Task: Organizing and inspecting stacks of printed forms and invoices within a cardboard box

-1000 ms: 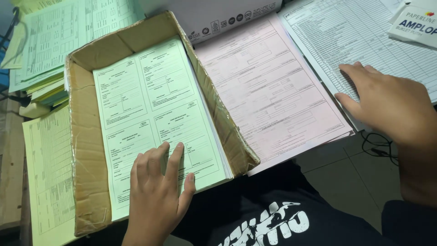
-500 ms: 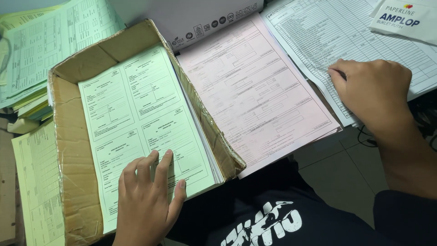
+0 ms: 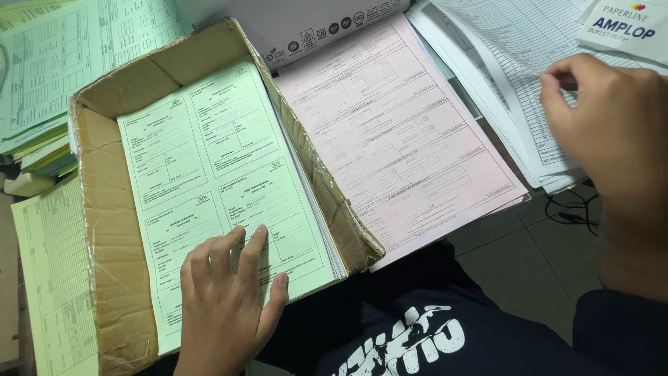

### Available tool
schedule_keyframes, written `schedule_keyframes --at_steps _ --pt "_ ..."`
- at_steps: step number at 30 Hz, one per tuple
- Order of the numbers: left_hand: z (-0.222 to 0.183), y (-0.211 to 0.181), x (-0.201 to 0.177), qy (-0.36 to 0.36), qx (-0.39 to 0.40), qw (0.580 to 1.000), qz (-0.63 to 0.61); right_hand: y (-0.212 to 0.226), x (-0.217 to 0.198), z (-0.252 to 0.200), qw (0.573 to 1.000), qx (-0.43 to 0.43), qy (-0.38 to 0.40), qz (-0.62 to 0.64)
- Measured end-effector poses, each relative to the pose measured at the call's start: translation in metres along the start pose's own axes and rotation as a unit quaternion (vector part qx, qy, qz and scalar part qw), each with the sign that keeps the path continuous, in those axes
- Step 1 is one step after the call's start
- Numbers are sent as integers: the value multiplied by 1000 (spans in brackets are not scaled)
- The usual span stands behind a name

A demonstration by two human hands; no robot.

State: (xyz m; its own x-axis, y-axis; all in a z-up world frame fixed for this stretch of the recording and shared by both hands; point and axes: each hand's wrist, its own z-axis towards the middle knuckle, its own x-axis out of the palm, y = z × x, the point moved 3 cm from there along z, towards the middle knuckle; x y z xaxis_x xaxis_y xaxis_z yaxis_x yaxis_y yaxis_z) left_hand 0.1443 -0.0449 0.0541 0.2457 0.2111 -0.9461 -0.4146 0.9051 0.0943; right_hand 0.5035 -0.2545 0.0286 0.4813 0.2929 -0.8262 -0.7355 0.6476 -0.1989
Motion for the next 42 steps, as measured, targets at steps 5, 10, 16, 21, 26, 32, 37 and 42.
schedule_keyframes --at_steps 5,10,16,21,26,32,37,42 --pt "0 0 -3 -10 2 1000 -5 4 -17 4 980 -12 -15 196" --pt "0 2 -7 25 -8 1000 -15 30 -42 8 955 -1 -7 296" --pt "8 9 -30 45 11 987 -154 90 -97 47 903 -130 29 408" --pt "8 -5 -42 -68 79 974 -202 141 -118 79 849 -299 35 435" --pt "10 -17 -54 -220 165 954 -118 193 -130 95 860 -368 25 352" --pt "13 -17 -54 -310 143 940 -9 246 -129 123 857 -327 259 302" --pt "17 -7 -62 -288 68 955 -29 272 -137 132 848 -291 358 260" --pt "6 5 -60 -303 31 952 -26 286 -146 124 829 -356 333 274"
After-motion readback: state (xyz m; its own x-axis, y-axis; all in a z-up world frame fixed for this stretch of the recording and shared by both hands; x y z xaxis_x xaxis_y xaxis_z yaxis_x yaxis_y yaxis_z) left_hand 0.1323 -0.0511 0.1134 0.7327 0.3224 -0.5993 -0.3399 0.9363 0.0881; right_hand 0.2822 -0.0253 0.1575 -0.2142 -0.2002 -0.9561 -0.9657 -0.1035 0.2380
